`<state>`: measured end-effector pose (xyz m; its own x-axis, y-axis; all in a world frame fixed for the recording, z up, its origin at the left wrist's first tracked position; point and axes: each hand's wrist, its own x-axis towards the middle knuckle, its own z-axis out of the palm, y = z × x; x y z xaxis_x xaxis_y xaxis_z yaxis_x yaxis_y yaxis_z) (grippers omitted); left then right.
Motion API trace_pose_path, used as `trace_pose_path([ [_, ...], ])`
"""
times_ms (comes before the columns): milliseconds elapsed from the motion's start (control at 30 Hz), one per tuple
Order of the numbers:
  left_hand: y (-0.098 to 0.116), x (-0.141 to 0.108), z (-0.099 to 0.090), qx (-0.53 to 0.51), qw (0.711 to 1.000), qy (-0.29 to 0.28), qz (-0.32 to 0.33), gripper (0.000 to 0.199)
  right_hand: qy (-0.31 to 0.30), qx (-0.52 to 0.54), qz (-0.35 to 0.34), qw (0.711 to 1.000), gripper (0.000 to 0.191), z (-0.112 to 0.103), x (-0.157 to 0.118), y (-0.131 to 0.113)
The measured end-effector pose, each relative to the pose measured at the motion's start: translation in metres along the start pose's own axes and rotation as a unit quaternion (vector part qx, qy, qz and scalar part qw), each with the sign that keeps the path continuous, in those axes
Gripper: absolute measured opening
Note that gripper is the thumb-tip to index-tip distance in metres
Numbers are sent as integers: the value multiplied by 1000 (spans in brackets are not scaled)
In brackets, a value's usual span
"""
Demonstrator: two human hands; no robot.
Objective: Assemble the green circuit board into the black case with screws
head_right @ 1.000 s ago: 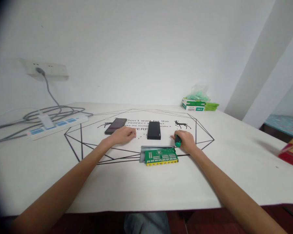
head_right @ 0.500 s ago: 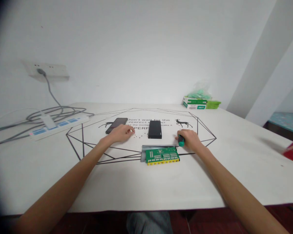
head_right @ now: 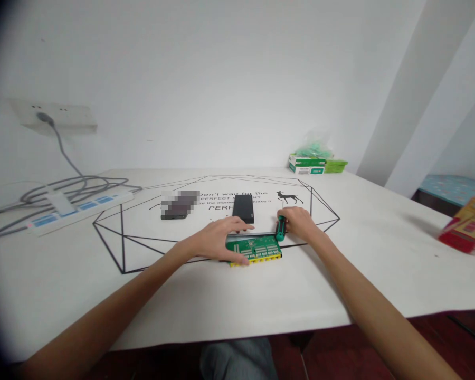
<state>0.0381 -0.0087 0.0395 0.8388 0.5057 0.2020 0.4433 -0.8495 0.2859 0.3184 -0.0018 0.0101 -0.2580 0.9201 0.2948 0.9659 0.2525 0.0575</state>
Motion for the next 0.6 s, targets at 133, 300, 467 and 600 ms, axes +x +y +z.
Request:
trace_pose_path([
  [133, 13, 2, 11, 45, 998, -4, 39, 78, 1, 12, 0, 1000, 15, -1, 0, 1],
  [300, 8, 1, 8, 44, 999, -16, 21, 61, 4, 32, 6, 999, 33, -3, 1, 6],
  [467, 2, -1, -3, 52, 998, -33, 2, 57, -11, 39, -4, 999, 43, -5, 1, 2],
  [600, 2, -1, -5, 76, 997, -33, -3, 61, -18, 7, 2, 1000, 40, -5, -2, -10],
])
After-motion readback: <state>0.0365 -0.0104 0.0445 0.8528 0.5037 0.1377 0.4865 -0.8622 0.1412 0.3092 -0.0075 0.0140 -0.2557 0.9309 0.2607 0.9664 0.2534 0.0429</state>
